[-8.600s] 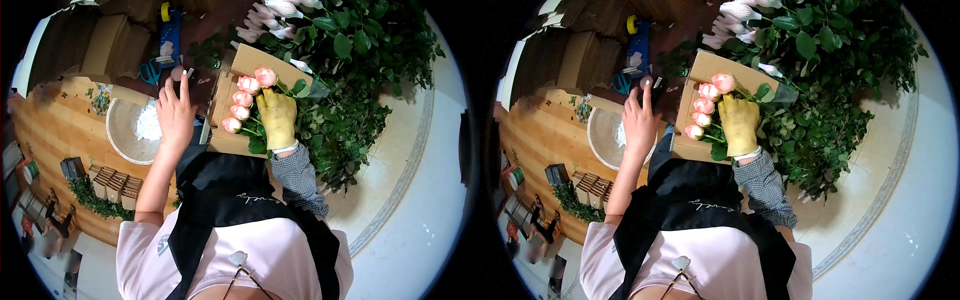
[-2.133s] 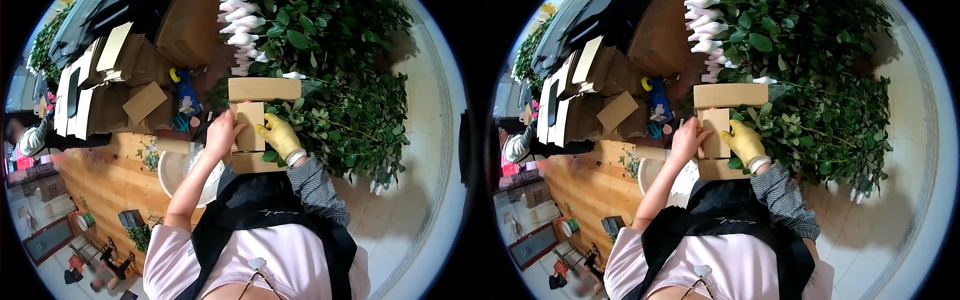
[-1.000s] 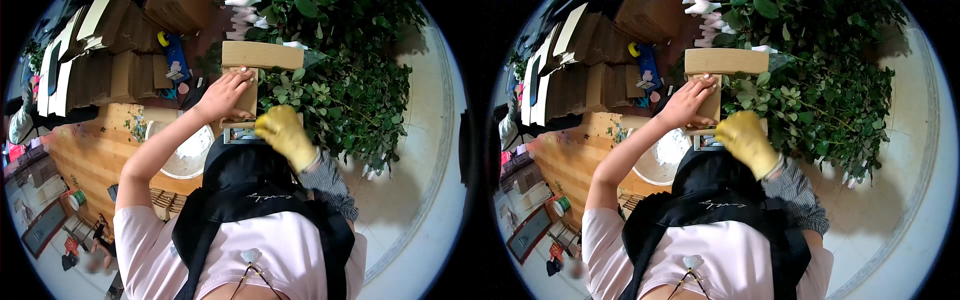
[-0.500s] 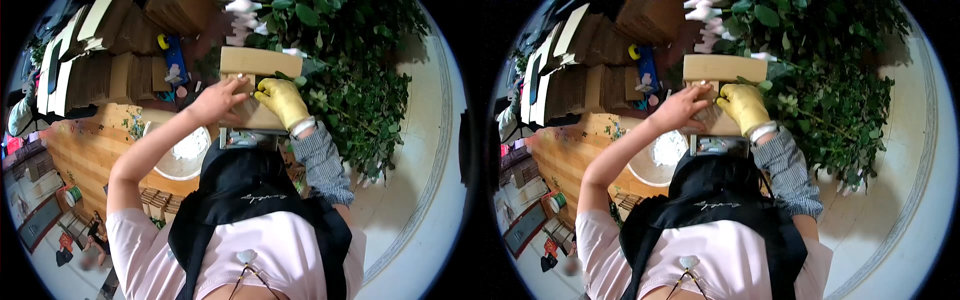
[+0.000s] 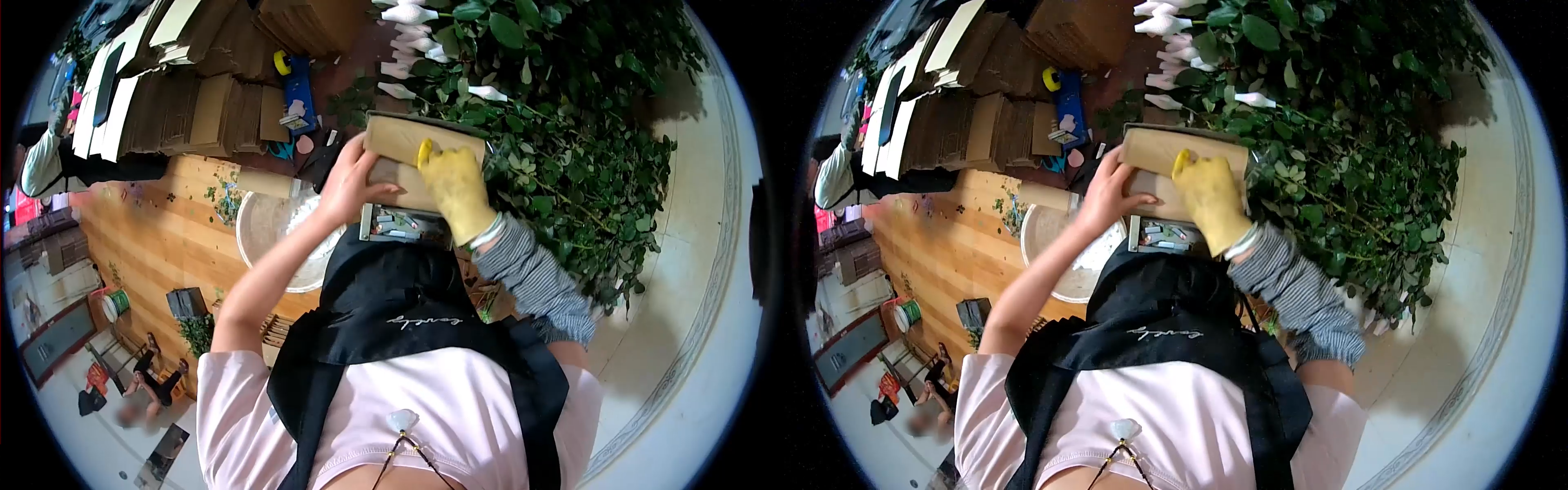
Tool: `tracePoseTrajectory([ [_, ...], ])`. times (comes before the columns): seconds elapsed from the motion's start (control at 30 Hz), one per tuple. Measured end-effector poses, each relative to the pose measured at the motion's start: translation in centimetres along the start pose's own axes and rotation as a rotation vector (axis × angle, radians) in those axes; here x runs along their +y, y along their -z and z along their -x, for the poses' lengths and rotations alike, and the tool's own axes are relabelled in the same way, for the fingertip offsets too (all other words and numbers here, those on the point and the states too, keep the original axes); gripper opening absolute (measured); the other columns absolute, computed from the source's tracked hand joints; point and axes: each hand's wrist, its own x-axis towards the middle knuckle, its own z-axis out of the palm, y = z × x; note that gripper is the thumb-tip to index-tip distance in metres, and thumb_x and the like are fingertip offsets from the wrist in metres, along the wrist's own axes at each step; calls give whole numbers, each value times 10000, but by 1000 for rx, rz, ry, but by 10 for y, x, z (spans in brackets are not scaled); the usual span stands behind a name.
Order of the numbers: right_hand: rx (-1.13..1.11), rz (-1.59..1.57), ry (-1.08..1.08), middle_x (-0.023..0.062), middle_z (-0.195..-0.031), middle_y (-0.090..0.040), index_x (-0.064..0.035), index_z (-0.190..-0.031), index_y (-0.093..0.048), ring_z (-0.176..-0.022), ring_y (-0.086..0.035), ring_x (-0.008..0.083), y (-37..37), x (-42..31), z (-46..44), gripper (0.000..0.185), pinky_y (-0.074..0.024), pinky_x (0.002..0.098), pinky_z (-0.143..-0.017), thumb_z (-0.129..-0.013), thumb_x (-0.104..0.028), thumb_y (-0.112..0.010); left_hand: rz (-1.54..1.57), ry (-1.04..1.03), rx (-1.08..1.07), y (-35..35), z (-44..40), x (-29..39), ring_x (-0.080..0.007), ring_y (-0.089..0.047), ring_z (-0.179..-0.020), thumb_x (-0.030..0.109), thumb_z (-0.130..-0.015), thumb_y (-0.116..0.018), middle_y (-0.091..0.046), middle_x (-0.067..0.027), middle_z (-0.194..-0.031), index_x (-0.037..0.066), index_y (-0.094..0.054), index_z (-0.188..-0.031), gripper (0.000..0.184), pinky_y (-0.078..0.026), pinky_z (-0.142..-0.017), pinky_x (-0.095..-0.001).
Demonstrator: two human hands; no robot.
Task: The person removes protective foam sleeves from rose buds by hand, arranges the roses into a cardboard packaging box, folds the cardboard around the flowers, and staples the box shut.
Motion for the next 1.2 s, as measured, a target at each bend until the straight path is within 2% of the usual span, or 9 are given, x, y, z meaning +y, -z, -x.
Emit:
tracePoseTrajectory([
  [0.1,21,90,12,20,-793,-747,-51,-1114,-681,-739,-721,168,-7,-9,-2,260,-485,334,-584,-885,-138,-593,-175,58,266,-6,0,12,-445,-328,-1431,292,-519,-973,-317,-273,-1548,53,-326,-1521,1217,-309,-1188,-505],
  [0.23,44,-526,-36,79,-913,-708,-73,-1271,-635,-747,-682,195,-16,51,14,402,-557,333,-676,-878,-127,-698,-375,-132,-94,9,-11,10,-252,-408,-1438,359,-770,-787,-538,-15,-1472,114,-578,-1361,673,-252,-1209,-521],
  [0.33,-173,-998,-265,173,-983,-672,-100,-1426,-546,-822,-685,246,-8,91,39,674,-585,360,-778,-821,-196,-827,-233,-61,94,-13,9,9,-299,-530,-1336,263,-762,-809,-578,-113,-1434,38,-632,-1276,588,-357,-1164,-470],
  [0.5,119,-1116,-4,128,-923,-704,-142,-1423,-549,-787,-674,259,48,35,-3,569,-567,380,-765,-888,-159,-743,-174,-10,180,-29,25,11,-304,-483,-1388,169,-845,-751,-536,-129,-1479,8,-619,-1288,490,-388,-1138,-443],
  [0.6,57,-588,163,132,-858,-693,-120,-1367,-582,-788,-671,329,7,7,-17,555,-540,442,-679,-842,-198,-747,-142,-34,99,-21,35,1,-323,-405,-1445,101,-910,-668,-451,-136,-1548,22,-530,-1381,497,-314,-1179,-476],
  [0.73,16,-613,184,109,-782,-662,-105,-1356,-581,-757,-656,319,19,4,-19,538,-527,443,-666,-846,-188,-733,289,493,483,-40,90,-47,-402,-479,-1316,131,-911,-661,-512,-221,-1408,-9,-490,-1367,506,-359,-1138,-450],
  [1.0,-101,-680,130,124,-798,-659,-84,-1351,-589,-749,-641,336,36,6,-29,537,-515,448,-677,-836,-115,-739,-600,638,-64,-15,37,-114,-354,-561,-1060,265,-697,-859,-572,-171,-1200,-32,-510,-1336,786,-466,-925,-457],
  [1.17,-159,-693,92,118,-787,-659,-88,-1342,-595,-747,-643,331,42,4,-31,510,-518,440,-686,-849,-117,-725,511,845,-287,36,19,-118,-216,-658,-951,364,-844,-690,-711,-156,-1038,-66,-658,-1097,499,-500,-862,-326],
  [1.2,-162,-695,84,117,-779,-655,-90,-1337,-598,-742,-642,328,42,4,-31,498,-517,438,-687,-855,-120,-720,839,817,-178,35,29,-113,-142,-610,-949,330,-869,-656,-690,-91,-1025,-25,-597,-1279,546,-479,-885,-289],
])
